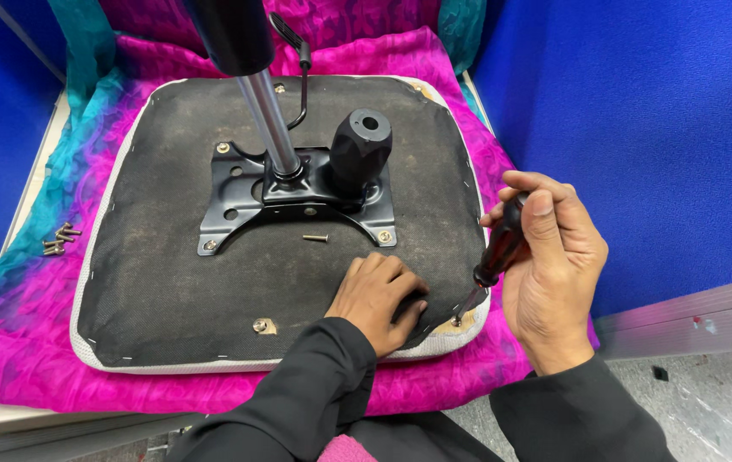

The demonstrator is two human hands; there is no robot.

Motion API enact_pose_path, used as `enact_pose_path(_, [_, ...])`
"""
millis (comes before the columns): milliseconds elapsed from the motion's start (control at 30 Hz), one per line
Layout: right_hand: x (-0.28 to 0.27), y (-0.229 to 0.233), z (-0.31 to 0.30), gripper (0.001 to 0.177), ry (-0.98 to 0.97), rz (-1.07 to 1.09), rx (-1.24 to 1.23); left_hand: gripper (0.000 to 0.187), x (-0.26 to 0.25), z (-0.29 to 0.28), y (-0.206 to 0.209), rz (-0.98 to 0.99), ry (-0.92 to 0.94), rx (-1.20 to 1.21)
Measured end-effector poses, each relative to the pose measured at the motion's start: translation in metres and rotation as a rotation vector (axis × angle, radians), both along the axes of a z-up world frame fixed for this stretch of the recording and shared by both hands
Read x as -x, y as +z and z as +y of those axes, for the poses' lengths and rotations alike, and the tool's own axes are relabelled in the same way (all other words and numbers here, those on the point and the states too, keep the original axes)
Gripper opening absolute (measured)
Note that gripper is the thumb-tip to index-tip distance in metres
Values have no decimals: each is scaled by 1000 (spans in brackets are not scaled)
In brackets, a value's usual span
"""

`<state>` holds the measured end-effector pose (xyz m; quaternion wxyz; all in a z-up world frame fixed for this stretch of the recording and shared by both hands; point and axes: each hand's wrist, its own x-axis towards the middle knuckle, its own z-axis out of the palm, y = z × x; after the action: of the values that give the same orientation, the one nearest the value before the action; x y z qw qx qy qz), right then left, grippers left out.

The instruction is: The person uses a screwdriver to tighten screws into the underside of an office chair seat, securing the seat to its metal mounting plate. The person works methodically around the perimeter of the seat, tightening each screw in turn.

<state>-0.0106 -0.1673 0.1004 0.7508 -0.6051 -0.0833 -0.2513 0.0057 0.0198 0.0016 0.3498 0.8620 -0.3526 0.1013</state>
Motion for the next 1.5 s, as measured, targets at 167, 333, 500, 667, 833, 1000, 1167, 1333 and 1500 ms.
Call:
enact_pose_path(167, [-2, -5, 1, 21, -10, -37, -9, 19, -1, 0, -1, 6, 13, 20])
enact_pose_path(333, [-4, -11, -3, 22, 35, -89, -8, 19, -3, 0, -2, 29, 17, 27])
enact_pose_path(500, [-3, -13, -3, 25, 66, -87, -17, 19, -2, 0, -2, 56, 35, 24])
enact_pose_path(667, [0, -13, 1, 18, 21, -89, 20, 18, -3, 0, -2, 69, 38, 17])
enact_pose_path(833, [-2, -11, 0, 13, 25, -56, -44, 18, -2, -1, -1, 61, 41, 22])
enact_pose_path(1000, [0, -11, 0, 15, 56, -14, -83, 17, -3, 0, -1, 75, 39, 27])
enact_pose_path(1167, [0, -9, 0, 22, 59, 5, -68, 16, -2, 0, -2, 67, 49, 30])
enact_pose_path(1333, [-1, -6, -7, 23, 54, 11, -87, 15, -3, 0, -2, 52, 44, 44])
enact_pose_path(1500, [-2, -8, -16, 16, 19, -5, -65, 15, -3, -1, -3, 54, 55, 39])
